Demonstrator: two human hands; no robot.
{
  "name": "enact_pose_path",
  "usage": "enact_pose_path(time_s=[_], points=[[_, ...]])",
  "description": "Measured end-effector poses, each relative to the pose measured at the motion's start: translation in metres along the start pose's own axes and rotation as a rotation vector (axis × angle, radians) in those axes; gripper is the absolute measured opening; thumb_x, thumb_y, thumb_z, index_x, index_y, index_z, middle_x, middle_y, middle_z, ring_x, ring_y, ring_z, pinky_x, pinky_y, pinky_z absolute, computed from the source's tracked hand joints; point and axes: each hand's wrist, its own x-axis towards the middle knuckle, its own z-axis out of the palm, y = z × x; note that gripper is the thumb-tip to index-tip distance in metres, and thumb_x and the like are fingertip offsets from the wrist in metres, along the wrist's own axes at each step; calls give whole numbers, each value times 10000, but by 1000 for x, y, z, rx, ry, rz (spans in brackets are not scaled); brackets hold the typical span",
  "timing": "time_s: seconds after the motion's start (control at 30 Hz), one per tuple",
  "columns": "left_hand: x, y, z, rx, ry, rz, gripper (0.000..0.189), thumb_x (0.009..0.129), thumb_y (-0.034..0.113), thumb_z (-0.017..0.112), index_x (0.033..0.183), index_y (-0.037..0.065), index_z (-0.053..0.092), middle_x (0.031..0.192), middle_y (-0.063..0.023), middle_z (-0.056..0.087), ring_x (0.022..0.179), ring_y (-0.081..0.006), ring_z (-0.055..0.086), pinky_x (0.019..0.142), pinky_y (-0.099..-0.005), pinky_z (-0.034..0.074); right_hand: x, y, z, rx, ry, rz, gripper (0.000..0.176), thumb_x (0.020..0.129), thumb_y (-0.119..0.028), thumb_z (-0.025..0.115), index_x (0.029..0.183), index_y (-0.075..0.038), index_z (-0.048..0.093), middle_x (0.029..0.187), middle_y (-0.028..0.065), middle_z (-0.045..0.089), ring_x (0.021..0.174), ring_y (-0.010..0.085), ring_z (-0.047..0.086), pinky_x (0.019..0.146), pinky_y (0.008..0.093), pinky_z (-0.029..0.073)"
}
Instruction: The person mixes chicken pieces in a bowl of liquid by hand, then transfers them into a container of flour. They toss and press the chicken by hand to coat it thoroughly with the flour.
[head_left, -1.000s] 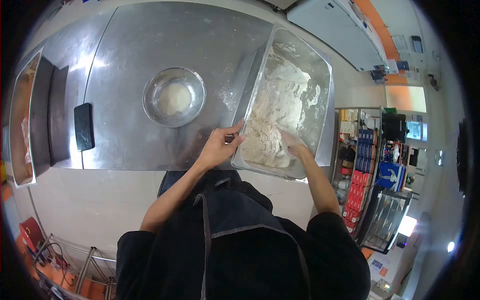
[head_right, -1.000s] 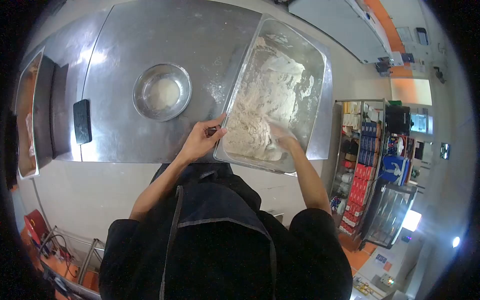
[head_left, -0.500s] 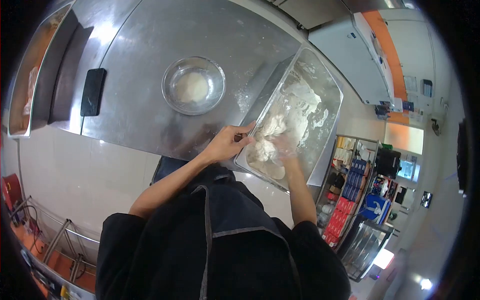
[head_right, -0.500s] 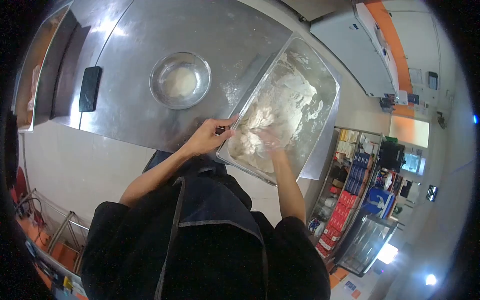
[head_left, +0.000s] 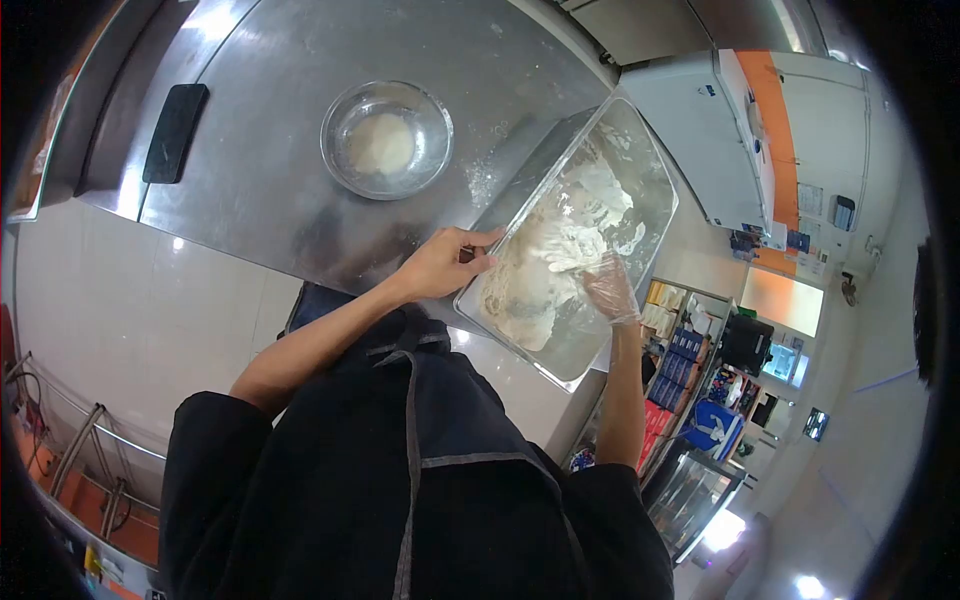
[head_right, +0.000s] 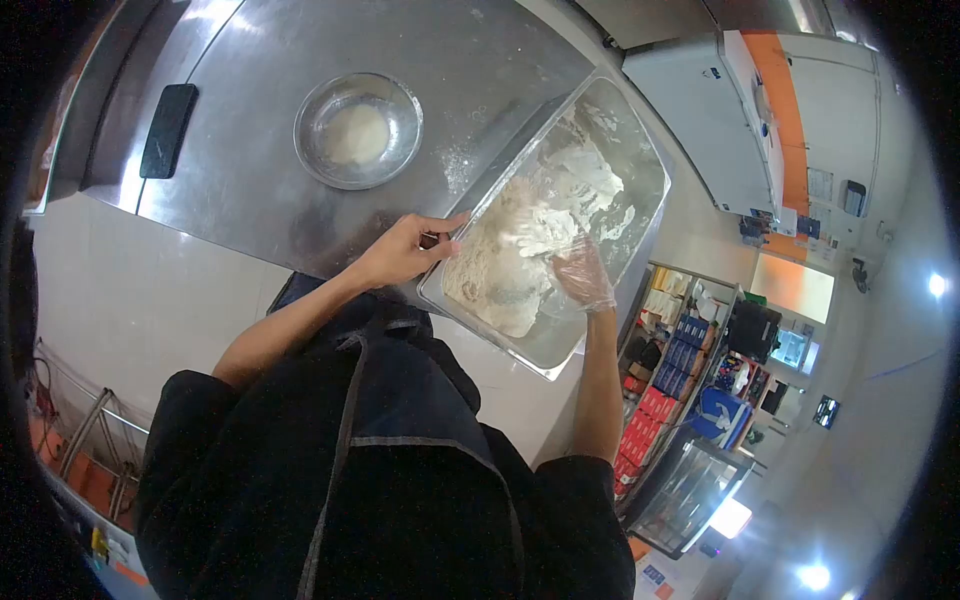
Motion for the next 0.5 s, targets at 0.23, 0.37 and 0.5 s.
enact_pose_path(time_s=[0.23, 0.37, 0.5], points=[[1, -6, 0, 29, 24, 73, 430, 912, 133, 643, 1320, 20, 567, 658, -29, 515, 614, -84, 460, 613, -293, 447, 7, -31, -25, 10, -146, 142, 305, 906, -372, 600, 855, -82, 677, 793, 133, 618, 868, 306, 564, 854, 445, 426], [0, -5, -1, 30, -8, 35, 446, 925, 137, 639, 1347, 28, 545, 684, 8, 484, 636, -68, 438, 600, -275, 424, -7, 43, 21, 99, -128, 34, 384, 873, -335, 664, 1110, -37, 617, 720, 106, 633, 726, 279, 591, 803, 415, 474], [-1, 1, -2, 82, -29, 10, 463, 941, 145, 634, 1377, 42, 520, 705, 40, 469, 657, -47, 420, 592, -258, 406, -16, 51, 45, -319, 410, -271, 386, 872, -330, 664, 1134, -50, 611, 805, 141, 651, 879, 302, 580, 884, 439, 447]])
